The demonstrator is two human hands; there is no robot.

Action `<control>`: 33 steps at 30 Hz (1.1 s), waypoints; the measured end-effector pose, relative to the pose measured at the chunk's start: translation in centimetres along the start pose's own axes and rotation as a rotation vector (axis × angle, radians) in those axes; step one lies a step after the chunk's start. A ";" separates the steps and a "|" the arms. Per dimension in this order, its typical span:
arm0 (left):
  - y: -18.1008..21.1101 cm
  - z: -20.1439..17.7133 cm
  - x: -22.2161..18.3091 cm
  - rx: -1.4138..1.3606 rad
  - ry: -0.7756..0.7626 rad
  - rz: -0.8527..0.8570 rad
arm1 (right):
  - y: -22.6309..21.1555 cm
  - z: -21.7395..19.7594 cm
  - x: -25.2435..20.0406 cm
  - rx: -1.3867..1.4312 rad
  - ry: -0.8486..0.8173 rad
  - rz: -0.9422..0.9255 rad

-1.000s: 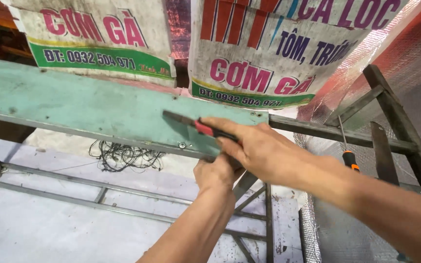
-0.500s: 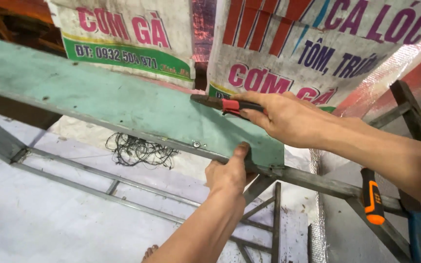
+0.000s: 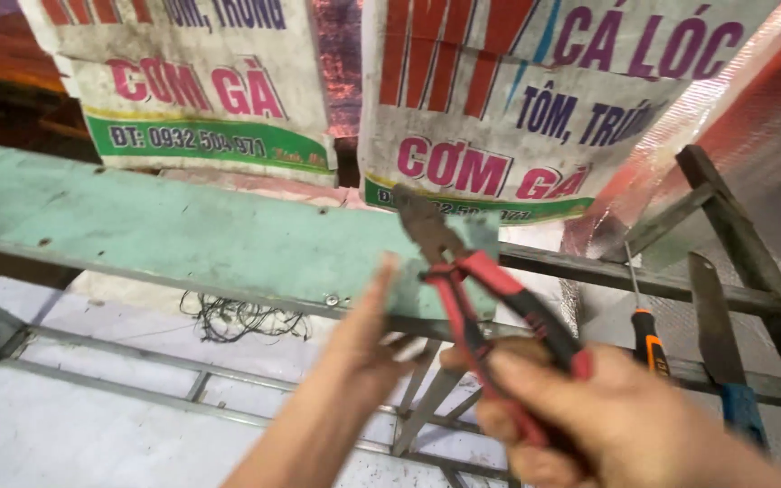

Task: Using a screwdriver and pliers to punch holes and manipulate a plate on a metal frame.

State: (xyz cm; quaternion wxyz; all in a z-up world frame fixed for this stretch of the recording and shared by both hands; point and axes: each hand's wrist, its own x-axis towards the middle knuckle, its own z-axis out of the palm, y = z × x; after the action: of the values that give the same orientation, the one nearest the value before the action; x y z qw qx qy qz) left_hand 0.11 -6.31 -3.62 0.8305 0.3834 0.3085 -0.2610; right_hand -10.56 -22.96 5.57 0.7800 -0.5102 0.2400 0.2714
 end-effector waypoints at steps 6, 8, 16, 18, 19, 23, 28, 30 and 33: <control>7.7 -4.1 0.7 -0.133 0.365 0.136 | 4.3 1.8 2.5 -0.336 0.186 -0.202; 8.3 -4.7 2.0 -0.202 0.482 0.158 | 4.4 3.1 2.9 -0.420 0.273 -0.141; 8.3 -3.7 0.4 -0.240 0.552 0.174 | 6.0 4.9 4.1 -1.076 0.364 0.025; 8.2 -3.7 0.2 -0.248 0.551 0.173 | 6.3 4.5 4.5 -1.047 0.352 0.004; 8.1 -3.6 0.0 -0.264 0.543 0.182 | 6.1 4.5 4.4 -1.062 0.370 -0.017; 8.1 -3.7 -0.4 -0.226 0.538 0.188 | 3.6 5.8 2.7 -1.008 0.356 -0.163; 7.9 -4.3 1.0 -0.234 0.507 0.212 | 4.3 5.5 3.7 -1.148 0.393 -0.306; 8.0 -4.3 1.2 -0.232 0.508 0.218 | 5.1 5.3 4.8 -1.205 0.334 -0.054; 7.8 -4.2 1.1 -0.212 0.543 0.236 | 5.2 5.1 5.1 -1.188 0.364 -0.147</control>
State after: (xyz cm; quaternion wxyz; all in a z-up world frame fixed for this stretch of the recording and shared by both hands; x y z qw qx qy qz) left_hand 4.79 1.29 -2.86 0.7774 0.3837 0.4980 -0.0175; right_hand -9.76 -15.65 0.64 0.3266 -0.9100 0.1413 0.2128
